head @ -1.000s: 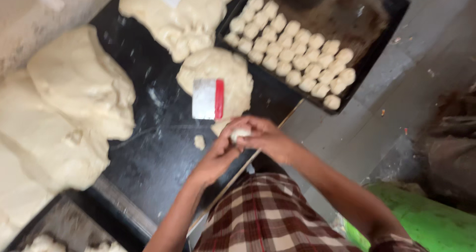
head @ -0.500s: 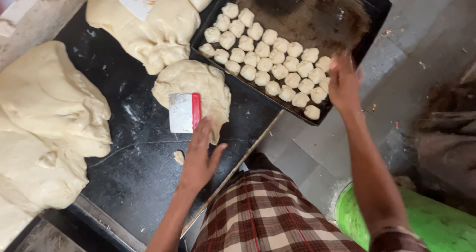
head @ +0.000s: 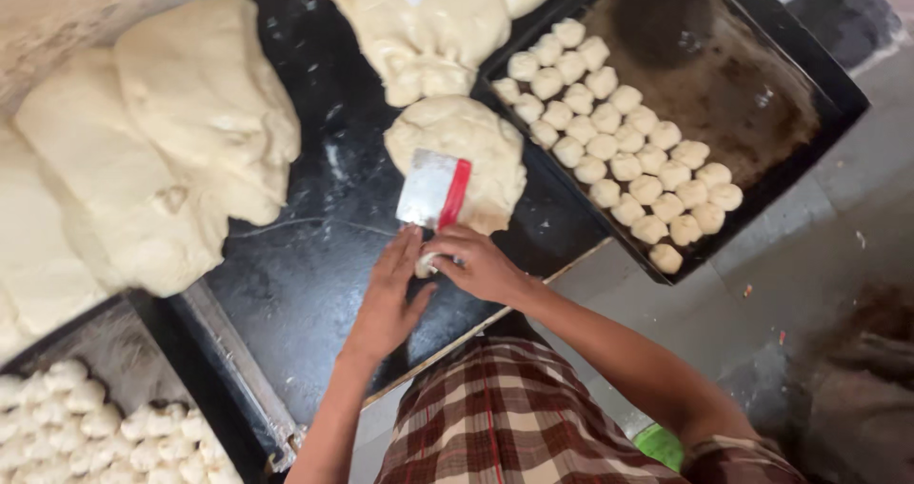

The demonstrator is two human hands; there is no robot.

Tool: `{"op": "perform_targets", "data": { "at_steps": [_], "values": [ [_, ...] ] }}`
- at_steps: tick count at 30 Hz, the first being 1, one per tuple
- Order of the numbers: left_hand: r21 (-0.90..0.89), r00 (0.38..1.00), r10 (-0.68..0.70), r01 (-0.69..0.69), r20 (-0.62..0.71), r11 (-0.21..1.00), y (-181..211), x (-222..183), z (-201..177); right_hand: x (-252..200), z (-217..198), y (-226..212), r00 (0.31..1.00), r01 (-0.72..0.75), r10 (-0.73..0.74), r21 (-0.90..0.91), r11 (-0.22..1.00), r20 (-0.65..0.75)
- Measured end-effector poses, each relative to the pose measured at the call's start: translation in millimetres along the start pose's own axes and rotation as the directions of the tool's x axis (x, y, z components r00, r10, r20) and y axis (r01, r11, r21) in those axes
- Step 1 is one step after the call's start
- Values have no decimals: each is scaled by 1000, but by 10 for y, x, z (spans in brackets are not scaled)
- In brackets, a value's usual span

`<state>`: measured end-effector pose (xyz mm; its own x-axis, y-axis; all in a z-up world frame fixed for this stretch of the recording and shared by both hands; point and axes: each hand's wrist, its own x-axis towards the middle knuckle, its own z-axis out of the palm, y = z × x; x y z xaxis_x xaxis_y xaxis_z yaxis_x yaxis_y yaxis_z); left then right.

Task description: The person cuts portions of dough from a large mass using a bench scraper and rolls the portions into small balls by hand on a dark work surface.

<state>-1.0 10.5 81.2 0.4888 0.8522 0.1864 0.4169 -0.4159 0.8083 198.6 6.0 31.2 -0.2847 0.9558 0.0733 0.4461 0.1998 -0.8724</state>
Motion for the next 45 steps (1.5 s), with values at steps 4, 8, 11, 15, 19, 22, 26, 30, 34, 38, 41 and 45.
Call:
{"op": "perform_targets", "data": {
  "at_steps": [4, 8, 11, 15, 19, 22, 26, 30, 34, 38, 41, 45],
  "values": [
    [-54, 981, -137, 131, -138, 990, -320, -254, 17, 112, 28, -466, 985, -131, 162, 369, 920, -54],
    [-747, 783, -601, 305, -157, 592, -909, -415, -145, 132, 429, -463, 987, 92, -89, 18, 996, -137],
    [-942, 750, -660, 251, 43, 223, -1092, -451, -355, 18, 842, -300, 986, 146, -161, -260, 955, -38],
    [-910, 773, -597, 380, 213, 168, -837, -521, -487, -52, 967, -596, 988, -99, 136, 376, 921, -71],
    [-853, 859, -429, 426, 278, 300, -576, -583, -450, 172, 601, -810, 949, -194, 230, 177, 965, -217],
    [-698, 947, -230, 322, 226, 640, -632, -584, -436, 51, 381, -882, 988, 117, -114, 20, 993, -107],
    [-728, 864, -422, 474, 276, 496, -679, -500, -405, -155, 523, -949, 840, 398, -526, -508, 764, -133],
    [-731, 708, -431, 667, 559, 148, -451, -330, -607, -106, 601, -909, 833, 313, -468, -446, 839, -295],
    [-538, 970, -79, 193, 228, 821, -261, -266, -709, -143, 395, -973, 932, -139, 233, 323, 936, -276],
    [-640, 976, -47, 174, 211, 748, -323, -296, -650, -112, 371, -948, 903, -288, 430, 759, 584, 12],
    [-590, 976, -196, 212, 92, 779, -586, -363, -397, -389, 481, -910, 923, -276, 380, 780, 562, 53],
    [-724, 931, -364, 239, -18, 647, -812, -5, -372, -667, 316, -933, 933, -356, 229, 798, 486, 276]
  ]
}}
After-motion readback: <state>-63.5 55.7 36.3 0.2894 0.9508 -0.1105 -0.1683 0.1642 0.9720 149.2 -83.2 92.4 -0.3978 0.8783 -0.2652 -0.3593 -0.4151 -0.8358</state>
